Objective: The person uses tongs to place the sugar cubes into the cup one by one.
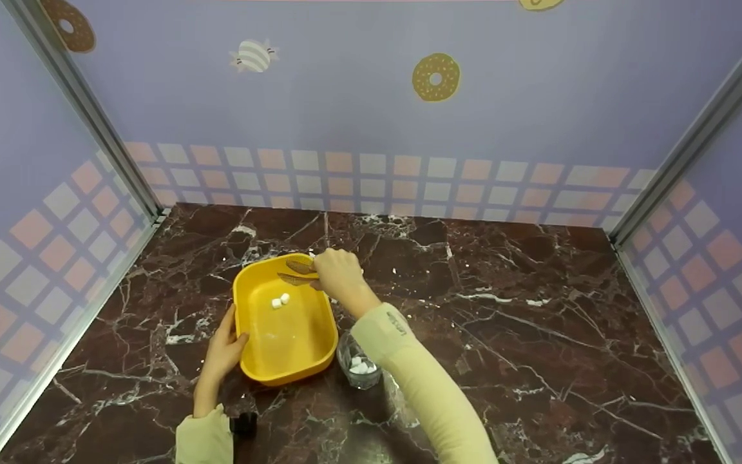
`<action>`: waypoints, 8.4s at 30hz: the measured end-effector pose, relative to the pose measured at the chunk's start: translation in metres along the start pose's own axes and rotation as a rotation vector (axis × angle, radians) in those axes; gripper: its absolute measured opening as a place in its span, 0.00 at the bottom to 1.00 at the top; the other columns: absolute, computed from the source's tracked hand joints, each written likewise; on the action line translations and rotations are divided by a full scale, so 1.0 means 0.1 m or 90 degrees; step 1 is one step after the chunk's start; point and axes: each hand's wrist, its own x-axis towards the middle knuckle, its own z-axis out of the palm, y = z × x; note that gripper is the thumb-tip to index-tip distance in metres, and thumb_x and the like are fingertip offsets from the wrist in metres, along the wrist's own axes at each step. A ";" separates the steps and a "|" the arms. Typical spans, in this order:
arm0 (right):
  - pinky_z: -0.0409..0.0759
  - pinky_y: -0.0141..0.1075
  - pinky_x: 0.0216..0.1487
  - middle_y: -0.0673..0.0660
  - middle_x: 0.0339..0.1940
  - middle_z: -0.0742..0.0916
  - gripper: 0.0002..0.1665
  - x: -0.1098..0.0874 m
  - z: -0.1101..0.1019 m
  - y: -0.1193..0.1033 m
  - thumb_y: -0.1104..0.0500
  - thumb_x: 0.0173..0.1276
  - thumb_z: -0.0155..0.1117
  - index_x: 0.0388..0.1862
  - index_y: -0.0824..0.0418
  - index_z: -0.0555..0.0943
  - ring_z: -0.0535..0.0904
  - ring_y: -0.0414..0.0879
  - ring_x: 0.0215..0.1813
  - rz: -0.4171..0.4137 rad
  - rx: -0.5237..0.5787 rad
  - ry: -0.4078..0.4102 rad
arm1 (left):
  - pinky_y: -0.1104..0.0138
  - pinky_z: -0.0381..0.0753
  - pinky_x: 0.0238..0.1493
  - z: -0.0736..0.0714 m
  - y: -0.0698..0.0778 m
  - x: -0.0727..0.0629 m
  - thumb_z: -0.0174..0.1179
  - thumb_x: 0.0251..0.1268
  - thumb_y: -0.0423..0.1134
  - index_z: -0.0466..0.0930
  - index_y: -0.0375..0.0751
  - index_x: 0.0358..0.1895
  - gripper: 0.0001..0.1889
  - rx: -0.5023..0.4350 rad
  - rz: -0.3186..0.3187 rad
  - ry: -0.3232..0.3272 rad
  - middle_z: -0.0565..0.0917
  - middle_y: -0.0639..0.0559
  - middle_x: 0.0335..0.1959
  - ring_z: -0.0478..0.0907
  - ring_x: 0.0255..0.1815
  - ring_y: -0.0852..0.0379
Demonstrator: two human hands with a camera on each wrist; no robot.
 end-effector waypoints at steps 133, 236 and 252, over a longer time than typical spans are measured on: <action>0.50 0.22 0.11 0.40 0.06 0.67 0.23 -1.98 -0.30 0.37 0.49 0.52 0.65 0.48 0.50 0.81 0.46 0.30 0.09 0.126 0.103 0.021 | 0.46 0.62 0.60 0.02 0.01 0.01 0.49 0.50 0.21 0.53 0.22 0.64 0.32 0.008 -0.004 0.002 0.63 0.25 0.60 0.63 0.59 0.31; 0.79 0.44 0.28 0.56 0.25 0.85 0.12 0.19 0.66 -0.35 0.49 0.50 0.67 0.22 0.57 0.84 0.80 0.53 0.28 0.055 -0.052 -0.073 | 0.47 0.62 0.61 0.01 -0.01 0.01 0.49 0.49 0.20 0.54 0.21 0.63 0.32 0.006 0.013 0.011 0.63 0.24 0.60 0.63 0.59 0.30; 0.79 0.49 0.30 0.61 0.28 0.85 0.14 0.07 0.27 -0.21 0.50 0.52 0.66 0.29 0.60 0.84 0.81 0.57 0.30 0.048 -0.007 -0.030 | 0.46 0.60 0.62 0.00 0.00 0.02 0.48 0.51 0.21 0.52 0.23 0.64 0.33 0.010 -0.011 -0.010 0.61 0.25 0.62 0.60 0.61 0.31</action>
